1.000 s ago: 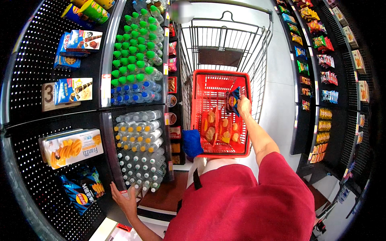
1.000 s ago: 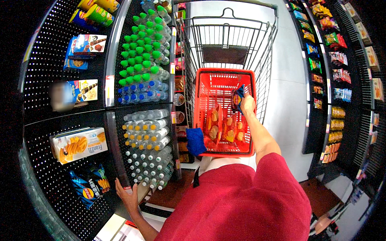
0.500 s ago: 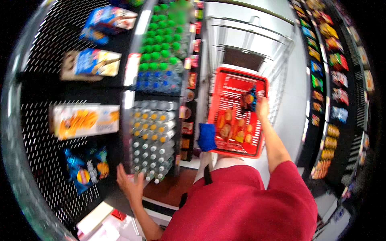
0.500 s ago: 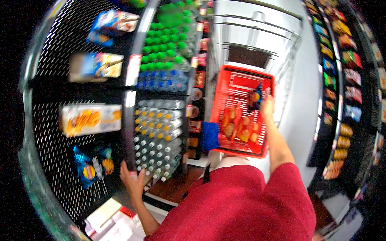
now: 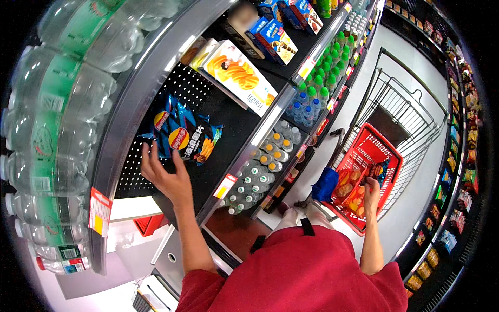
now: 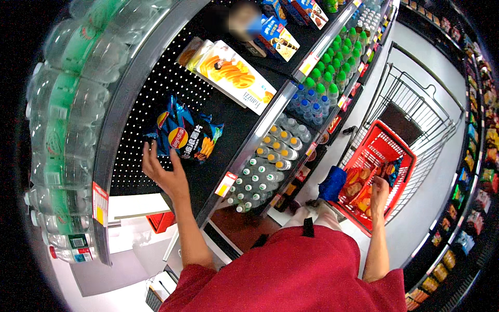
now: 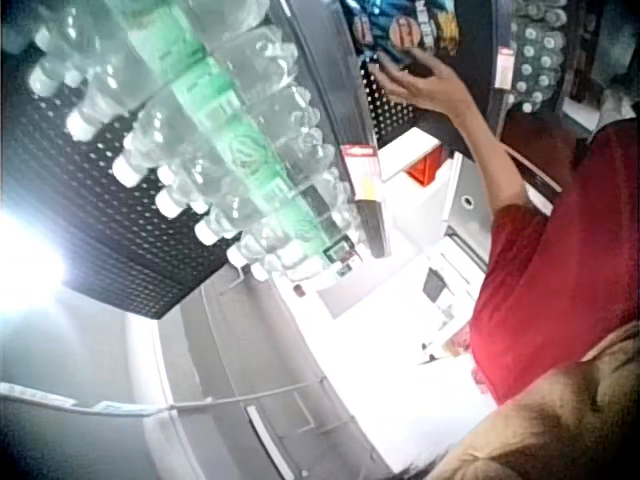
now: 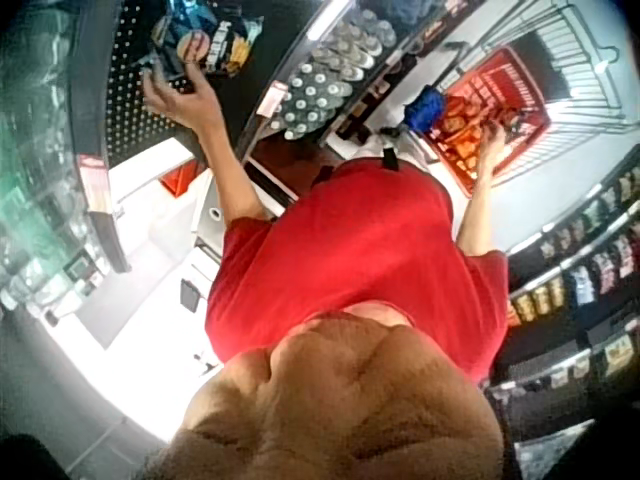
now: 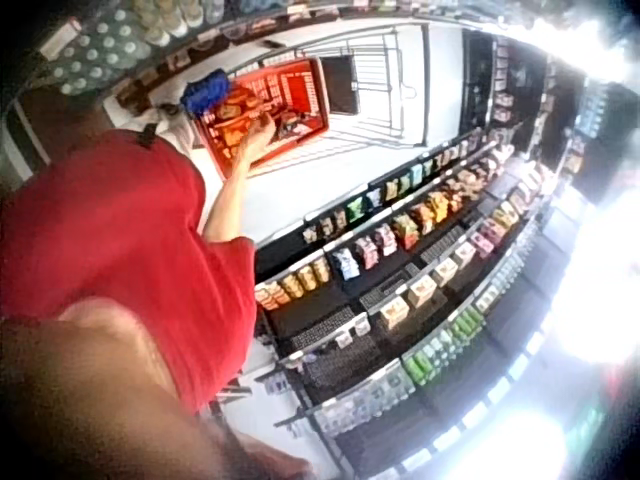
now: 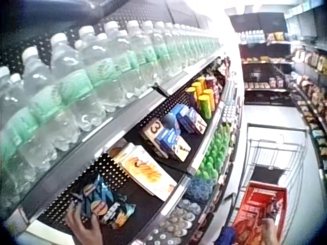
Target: The person moves a red shopping basket into a metal cart, then wipes a shelf with a blue cloth. They pick up snack packages from the shelf and place them into the basket, then return them to the shelf. The person repeats this process with multiple snack items and boxes, occasionally wiping the shelf between actions.
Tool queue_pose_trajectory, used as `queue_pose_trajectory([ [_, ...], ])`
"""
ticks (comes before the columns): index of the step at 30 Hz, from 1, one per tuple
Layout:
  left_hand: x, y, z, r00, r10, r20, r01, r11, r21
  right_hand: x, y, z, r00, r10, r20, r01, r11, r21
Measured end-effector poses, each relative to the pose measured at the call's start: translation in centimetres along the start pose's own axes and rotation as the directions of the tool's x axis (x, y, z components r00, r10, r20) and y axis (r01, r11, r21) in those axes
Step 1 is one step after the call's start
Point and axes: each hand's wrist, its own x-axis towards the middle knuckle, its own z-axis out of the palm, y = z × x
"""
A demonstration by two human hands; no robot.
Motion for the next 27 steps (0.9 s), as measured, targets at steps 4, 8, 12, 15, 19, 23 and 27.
queue_pose_trajectory([
  [4, 0.7, -5.0, 1.5, 0.946, -0.255, 0.201, 0.303, 0.916, -0.263, -1.0, -4.9, 2.2, 0.981, -0.164, 0.1, 0.175, 0.977, -0.118],
  [8, -0.1, -7.5, 2.1, 0.809, -0.46, 0.367, 0.588, 0.641, -0.493, -1.9, -12.3, 2.8, 0.961, -0.171, 0.219, 0.177, 0.984, -0.011],
  [12, -0.9, -6.1, 1.1, 0.843, -0.426, 0.328, 0.533, 0.582, -0.615, -2.3, -17.5, 3.4, 0.926, -0.293, 0.236, 0.284, 0.956, 0.072],
  [15, -0.5, -3.2, -0.7, 0.907, -0.302, 0.294, 0.421, 0.681, -0.599, -2.3, -22.3, 2.4, 0.911, -0.334, 0.241, 0.304, 0.94, 0.152],
  [19, 0.4, 0.9, -4.3, 0.955, -0.104, 0.276, 0.274, 0.657, -0.702, -2.3, -31.4, -1.6, 0.871, -0.474, 0.131, 0.421, 0.857, 0.298],
  [23, -0.3, 6.7, -5.6, 0.887, 0.16, 0.433, 0.318, 0.468, -0.824, -2.3, -37.1, -5.2, 0.7, -0.713, 0.04, 0.688, 0.689, 0.226],
  [27, -3.1, 12.6, -3.5, 0.75, 0.353, 0.559, 0.436, 0.372, -0.819, -2.7, -36.7, -6.0, 0.633, -0.762, 0.139, 0.751, 0.647, 0.128],
])
